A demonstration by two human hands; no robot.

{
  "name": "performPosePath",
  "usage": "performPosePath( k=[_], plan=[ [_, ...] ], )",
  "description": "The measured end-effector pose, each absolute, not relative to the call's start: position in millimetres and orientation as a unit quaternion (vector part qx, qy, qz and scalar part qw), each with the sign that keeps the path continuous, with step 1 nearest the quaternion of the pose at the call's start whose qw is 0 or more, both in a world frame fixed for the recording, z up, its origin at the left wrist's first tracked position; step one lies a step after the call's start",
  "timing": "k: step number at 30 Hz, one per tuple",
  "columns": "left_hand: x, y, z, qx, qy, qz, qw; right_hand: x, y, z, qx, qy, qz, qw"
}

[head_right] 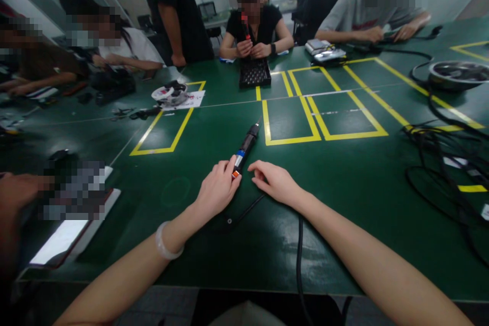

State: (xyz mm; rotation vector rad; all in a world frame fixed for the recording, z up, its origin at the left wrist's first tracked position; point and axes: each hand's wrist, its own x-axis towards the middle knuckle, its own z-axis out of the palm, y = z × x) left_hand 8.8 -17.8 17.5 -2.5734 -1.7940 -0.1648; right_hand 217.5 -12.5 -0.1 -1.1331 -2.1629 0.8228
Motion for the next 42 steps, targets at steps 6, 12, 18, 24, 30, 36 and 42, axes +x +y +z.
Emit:
performPosePath(
  k=[6, 12, 18, 24, 30, 36, 42],
  plan=[
    [31.6, -24.7, 15.0, -0.836, -0.543, -0.066, -0.046, 210.2, -16.9, -0.4, -0.390, -0.825, 0.298, 0.279],
    [28.3, -25.3, 11.0, -0.844, -0.517, -0.090, -0.111, 211.6, -15.2, 1.8, -0.417, -0.774, 0.378, 0.289],
    [15.8, -22.6, 12.7, -0.841, -0.487, -0.113, -0.208, 217.1, -9.7, 0.7, -0.435, -0.563, 0.636, 0.299],
    [16.8, -25.0, 13.3, -0.841, -0.476, -0.125, -0.226, 228.4, -6.2, 1.1, -0.431, -0.456, 0.719, 0.298],
    [17.9, -26.1, 14.6, -0.838, -0.480, -0.118, -0.230, 231.6, -6.0, 1.3, -0.405, -0.459, 0.736, 0.290],
    [16.9, -25.7, 12.0, -0.838, -0.482, -0.125, -0.224, 233.1, -5.2, 2.6, -0.373, -0.511, 0.717, 0.294],
    [16.5, -26.2, 12.1, -0.838, -0.481, -0.116, -0.229, 237.3, -4.9, 3.1, -0.341, -0.580, 0.691, 0.266]
  ],
)
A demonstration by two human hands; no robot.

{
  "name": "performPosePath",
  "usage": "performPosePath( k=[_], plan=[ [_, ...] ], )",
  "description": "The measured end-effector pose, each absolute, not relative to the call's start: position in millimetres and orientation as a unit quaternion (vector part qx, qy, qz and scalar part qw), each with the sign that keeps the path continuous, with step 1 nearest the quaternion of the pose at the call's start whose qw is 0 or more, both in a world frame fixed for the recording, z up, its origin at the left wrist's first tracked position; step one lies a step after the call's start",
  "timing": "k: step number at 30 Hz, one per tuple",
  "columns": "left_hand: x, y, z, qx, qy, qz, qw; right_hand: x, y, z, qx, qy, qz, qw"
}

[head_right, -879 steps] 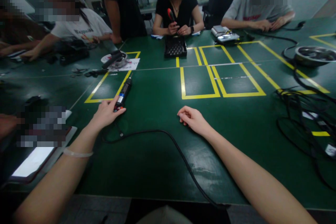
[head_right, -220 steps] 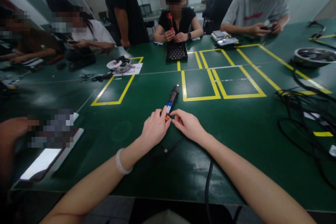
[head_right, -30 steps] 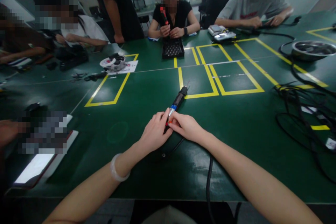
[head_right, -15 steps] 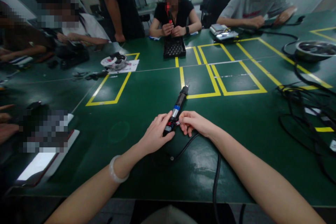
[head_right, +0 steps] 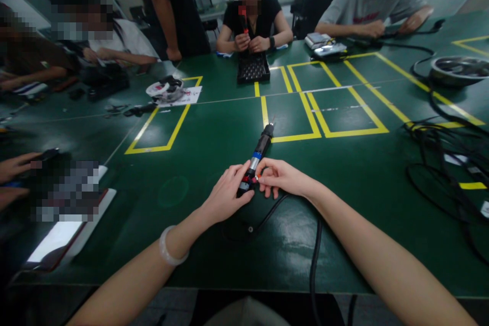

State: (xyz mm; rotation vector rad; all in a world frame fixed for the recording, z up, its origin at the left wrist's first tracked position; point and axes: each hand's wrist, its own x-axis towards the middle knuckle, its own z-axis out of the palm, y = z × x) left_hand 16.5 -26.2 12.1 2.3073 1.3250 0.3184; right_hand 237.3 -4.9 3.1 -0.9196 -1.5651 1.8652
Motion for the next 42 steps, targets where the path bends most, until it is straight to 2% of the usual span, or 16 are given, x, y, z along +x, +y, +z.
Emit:
performPosePath(
  k=[9, 33, 42],
  plan=[
    [16.8, -26.2, 12.1, 0.834, 0.485, 0.124, 0.234, 237.9, -6.2, 5.6, -0.334, -0.639, 0.658, 0.216],
    [22.2, -30.1, 10.2, 0.836, 0.491, 0.123, 0.210, 236.3, -6.7, 2.8, -0.402, -0.730, 0.522, 0.184],
    [24.9, -30.2, 14.0, 0.839, 0.488, 0.133, 0.203, 235.5, -6.0, 1.1, -0.402, -0.737, 0.512, 0.179]
  ],
)
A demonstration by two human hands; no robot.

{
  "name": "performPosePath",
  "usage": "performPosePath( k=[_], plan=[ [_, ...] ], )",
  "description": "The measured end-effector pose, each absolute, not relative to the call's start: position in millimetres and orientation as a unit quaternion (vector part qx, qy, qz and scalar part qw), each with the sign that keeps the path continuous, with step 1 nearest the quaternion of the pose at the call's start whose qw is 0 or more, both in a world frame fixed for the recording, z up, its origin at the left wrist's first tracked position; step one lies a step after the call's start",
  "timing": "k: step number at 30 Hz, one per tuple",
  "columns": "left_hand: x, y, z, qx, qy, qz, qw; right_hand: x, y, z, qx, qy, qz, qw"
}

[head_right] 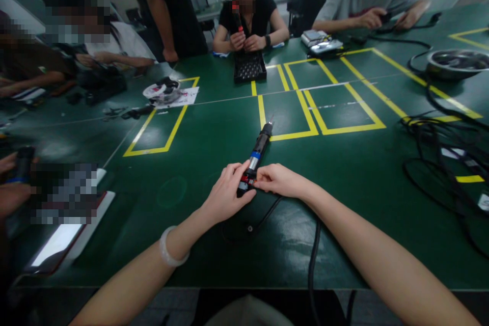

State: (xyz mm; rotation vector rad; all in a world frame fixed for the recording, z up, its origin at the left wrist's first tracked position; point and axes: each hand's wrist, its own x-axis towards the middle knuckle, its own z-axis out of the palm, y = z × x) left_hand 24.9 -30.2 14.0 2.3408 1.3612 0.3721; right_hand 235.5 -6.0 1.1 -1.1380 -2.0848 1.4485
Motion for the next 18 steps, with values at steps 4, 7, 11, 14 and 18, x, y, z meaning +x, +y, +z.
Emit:
performPosePath(
  k=[4, 7, 11, 14, 18],
  plan=[
    [29.0, -29.3, 13.2, 0.832, 0.507, 0.134, 0.180, 236.0, -6.6, 5.7, -0.400, -0.740, 0.512, 0.173],
    [31.5, -27.9, 12.4, 0.829, 0.522, 0.126, 0.156, 236.4, -7.4, 9.4, -0.401, -0.740, 0.516, 0.159],
    [30.6, -27.3, 12.2, 0.830, 0.525, 0.116, 0.149, 235.8, -8.3, 11.3, -0.396, -0.749, 0.509, 0.157],
    [27.8, -27.3, 13.1, 0.832, 0.524, 0.111, 0.146, 235.1, -8.4, 9.5, -0.401, -0.749, 0.500, 0.167],
    [22.2, -24.8, 15.4, 0.841, 0.520, 0.095, 0.119, 234.8, -7.6, 6.7, -0.415, -0.738, 0.504, 0.169]
  ],
)
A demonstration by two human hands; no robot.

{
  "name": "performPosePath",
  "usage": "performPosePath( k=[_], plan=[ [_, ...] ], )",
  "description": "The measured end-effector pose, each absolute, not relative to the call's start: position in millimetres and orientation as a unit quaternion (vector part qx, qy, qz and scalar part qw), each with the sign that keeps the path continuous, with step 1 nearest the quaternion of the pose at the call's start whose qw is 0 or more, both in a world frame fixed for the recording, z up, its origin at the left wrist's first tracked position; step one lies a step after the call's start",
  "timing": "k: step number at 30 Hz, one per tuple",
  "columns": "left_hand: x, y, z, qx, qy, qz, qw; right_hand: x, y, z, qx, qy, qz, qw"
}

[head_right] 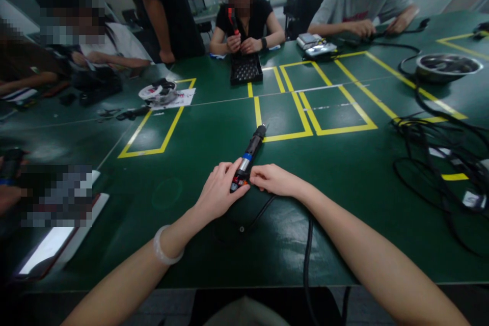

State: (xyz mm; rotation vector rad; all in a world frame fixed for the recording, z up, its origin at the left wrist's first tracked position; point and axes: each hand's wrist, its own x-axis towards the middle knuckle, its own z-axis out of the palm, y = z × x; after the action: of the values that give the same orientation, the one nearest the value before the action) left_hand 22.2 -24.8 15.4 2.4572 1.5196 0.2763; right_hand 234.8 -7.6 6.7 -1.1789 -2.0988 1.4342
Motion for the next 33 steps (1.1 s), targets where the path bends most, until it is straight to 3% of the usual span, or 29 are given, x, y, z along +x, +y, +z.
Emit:
performPosePath(
  k=[11, 33],
  plan=[
    [-40.5, 1.0, 13.1, 0.823, 0.564, 0.062, 0.037, 236.7, -3.8, 3.3, -0.434, -0.740, 0.470, 0.206],
    [-232.0, 91.9, 25.1, 0.642, 0.766, -0.028, 0.021, 235.7, -2.3, -1.2, -0.453, -0.710, 0.490, 0.224]
  ],
)
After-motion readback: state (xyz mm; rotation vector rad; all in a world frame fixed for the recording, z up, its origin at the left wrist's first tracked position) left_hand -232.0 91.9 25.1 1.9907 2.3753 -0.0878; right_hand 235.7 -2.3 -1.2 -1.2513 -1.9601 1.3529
